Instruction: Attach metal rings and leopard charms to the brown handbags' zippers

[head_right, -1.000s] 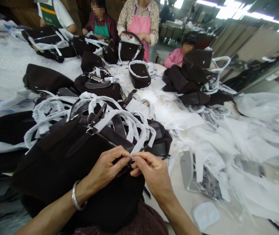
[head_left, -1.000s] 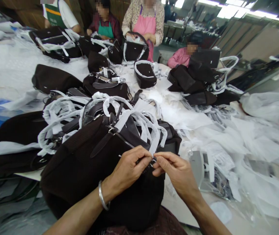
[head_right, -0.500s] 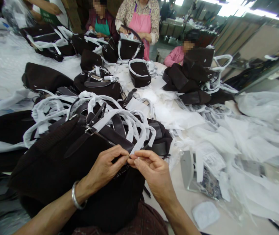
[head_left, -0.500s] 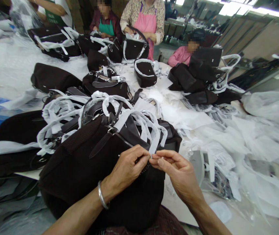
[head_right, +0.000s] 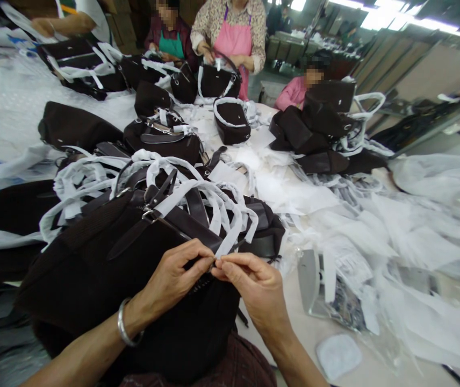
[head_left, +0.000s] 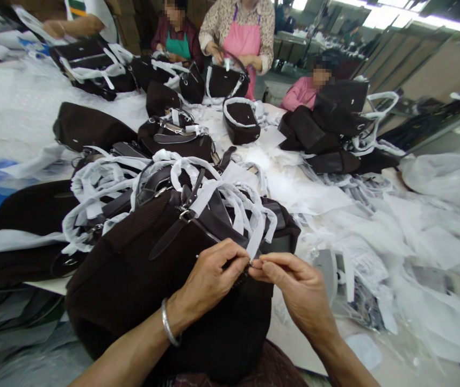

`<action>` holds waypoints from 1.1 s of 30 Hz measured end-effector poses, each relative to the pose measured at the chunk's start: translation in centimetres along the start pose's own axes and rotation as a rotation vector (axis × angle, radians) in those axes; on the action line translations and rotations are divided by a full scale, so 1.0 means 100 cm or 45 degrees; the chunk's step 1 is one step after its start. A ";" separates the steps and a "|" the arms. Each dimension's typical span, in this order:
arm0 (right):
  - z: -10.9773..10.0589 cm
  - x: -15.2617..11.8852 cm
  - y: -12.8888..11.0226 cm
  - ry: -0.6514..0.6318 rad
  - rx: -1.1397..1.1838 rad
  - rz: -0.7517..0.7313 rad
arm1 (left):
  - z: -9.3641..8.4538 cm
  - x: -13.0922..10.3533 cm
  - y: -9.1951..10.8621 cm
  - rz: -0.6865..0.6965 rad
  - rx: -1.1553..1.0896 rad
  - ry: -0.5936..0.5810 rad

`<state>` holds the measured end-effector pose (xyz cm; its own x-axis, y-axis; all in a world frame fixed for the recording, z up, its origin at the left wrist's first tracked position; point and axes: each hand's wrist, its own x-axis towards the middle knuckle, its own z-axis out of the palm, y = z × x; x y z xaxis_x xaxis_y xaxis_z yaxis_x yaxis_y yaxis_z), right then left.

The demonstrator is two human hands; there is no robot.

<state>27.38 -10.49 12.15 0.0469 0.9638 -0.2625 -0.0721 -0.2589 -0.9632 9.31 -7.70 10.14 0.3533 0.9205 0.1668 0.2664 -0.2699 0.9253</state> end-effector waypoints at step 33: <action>0.001 0.003 0.001 -0.081 -0.879 -0.609 | 0.003 -0.004 -0.006 0.246 0.365 -0.083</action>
<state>27.30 -10.25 11.97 -0.1403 0.9760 0.1664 0.5679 0.2170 -0.7940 9.28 -8.02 9.42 0.4756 0.8274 0.2987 0.4268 -0.5140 0.7440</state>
